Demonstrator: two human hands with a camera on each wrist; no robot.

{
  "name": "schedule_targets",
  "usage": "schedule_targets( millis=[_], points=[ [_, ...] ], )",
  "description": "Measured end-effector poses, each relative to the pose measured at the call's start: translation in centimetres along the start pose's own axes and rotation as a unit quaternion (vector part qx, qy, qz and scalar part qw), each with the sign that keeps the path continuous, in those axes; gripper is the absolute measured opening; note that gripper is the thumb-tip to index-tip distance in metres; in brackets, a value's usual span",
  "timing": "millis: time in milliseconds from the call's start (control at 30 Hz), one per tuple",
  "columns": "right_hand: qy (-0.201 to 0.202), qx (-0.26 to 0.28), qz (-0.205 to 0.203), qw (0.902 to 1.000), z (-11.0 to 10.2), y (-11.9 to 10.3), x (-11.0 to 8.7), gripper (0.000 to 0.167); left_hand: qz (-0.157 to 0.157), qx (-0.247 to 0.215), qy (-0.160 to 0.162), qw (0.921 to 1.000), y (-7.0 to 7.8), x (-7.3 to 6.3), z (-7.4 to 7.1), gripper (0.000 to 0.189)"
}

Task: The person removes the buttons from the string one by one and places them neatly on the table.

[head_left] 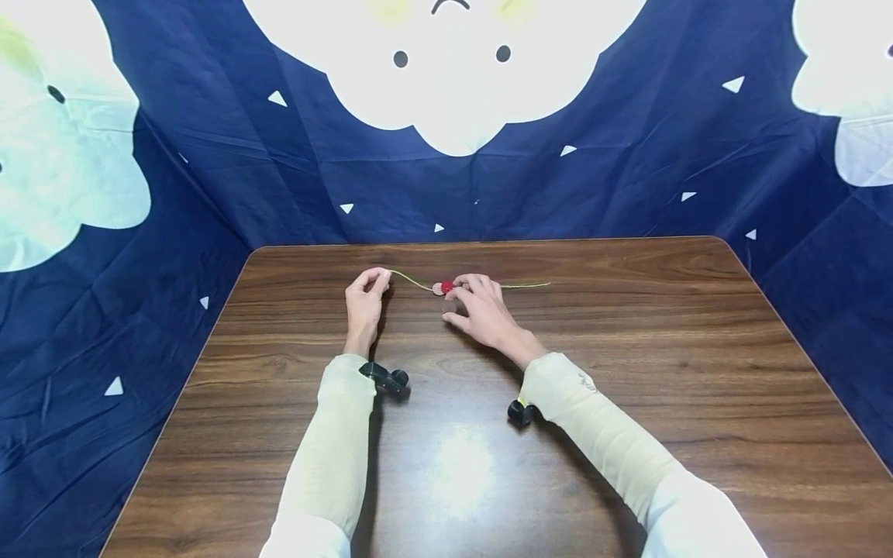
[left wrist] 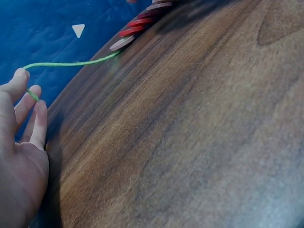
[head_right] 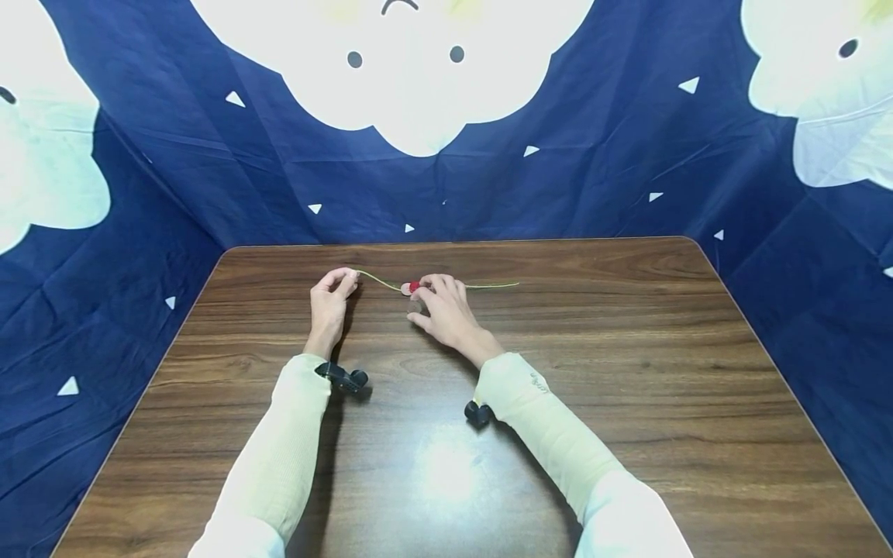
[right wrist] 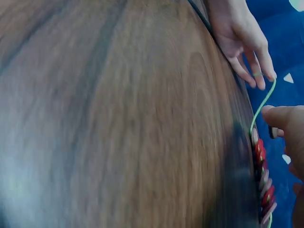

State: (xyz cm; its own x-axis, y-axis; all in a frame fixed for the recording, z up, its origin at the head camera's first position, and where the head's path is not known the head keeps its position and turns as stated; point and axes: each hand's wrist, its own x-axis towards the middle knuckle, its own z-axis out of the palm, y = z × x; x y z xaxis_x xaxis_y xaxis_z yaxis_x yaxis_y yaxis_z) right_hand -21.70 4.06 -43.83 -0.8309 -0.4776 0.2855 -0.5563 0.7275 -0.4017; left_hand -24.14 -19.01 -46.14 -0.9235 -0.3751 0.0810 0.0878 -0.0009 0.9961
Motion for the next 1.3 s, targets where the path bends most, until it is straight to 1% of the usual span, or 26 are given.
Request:
schedule_targets(
  millis=[100, 167, 300, 467, 633, 733, 833, 967, 1067, 1200, 1300],
  points=[
    [-0.011, -0.017, -0.011, 0.9997, 0.4, -0.6, 0.1, 0.026, -0.004, -0.010, -0.009, 0.9999, 0.5, -0.2, -0.1, 0.023],
    [-0.020, -0.020, -0.015, 0.9995, 0.8, -1.0, 0.1, 0.027, -0.005, -0.013, -0.012, 0.9998, 0.7, -0.2, -0.1, 0.023],
    [-0.038, -0.014, -0.014, 0.9991, 1.4, -1.8, 0.1, 0.028, 0.000, -0.008, -0.005, 1.0000, 0.2, -0.1, 0.0, 0.022],
    [-0.056, -0.017, 0.006, 0.9983, 2.2, -2.4, 0.3, 0.027, 0.012, 0.015, 0.006, 0.9998, -0.5, 0.0, 0.3, 0.019],
    [-0.051, -0.024, 0.021, 0.9982, 2.8, -2.7, 0.7, 0.027, 0.017, 0.015, 0.008, 0.9997, -0.5, 0.0, 0.3, 0.020],
    [-0.052, -0.027, 0.022, 0.9980, 2.9, -2.8, 0.9, 0.028, 0.012, 0.001, 0.002, 0.9999, -0.1, 0.0, 0.2, 0.022],
    [-0.057, -0.028, 0.024, 0.9977, 3.0, -2.9, 0.9, 0.029, 0.008, -0.010, -0.008, 0.9999, 0.6, -0.3, 0.1, 0.023],
    [-0.064, -0.029, 0.023, 0.9973, 2.9, -3.0, 1.0, 0.032, 0.007, -0.003, -0.016, 0.9998, 1.9, -0.9, 0.1, 0.023],
    [-0.057, -0.020, 0.016, 0.9980, 2.8, -3.0, 0.9, 0.033, 0.008, -0.003, -0.017, 0.9998, 2.3, -1.2, 0.1, 0.023],
    [-0.027, 0.006, 0.011, 0.9996, 2.6, -2.5, 0.9, 0.030, 0.008, -0.015, -0.017, 0.9997, 2.2, -1.2, 0.0, 0.023],
    [-0.004, 0.014, 0.021, 0.9997, 2.1, -1.8, 1.0, 0.029, 0.007, -0.019, -0.017, 0.9996, 2.2, -1.1, 0.0, 0.023]
  ],
)
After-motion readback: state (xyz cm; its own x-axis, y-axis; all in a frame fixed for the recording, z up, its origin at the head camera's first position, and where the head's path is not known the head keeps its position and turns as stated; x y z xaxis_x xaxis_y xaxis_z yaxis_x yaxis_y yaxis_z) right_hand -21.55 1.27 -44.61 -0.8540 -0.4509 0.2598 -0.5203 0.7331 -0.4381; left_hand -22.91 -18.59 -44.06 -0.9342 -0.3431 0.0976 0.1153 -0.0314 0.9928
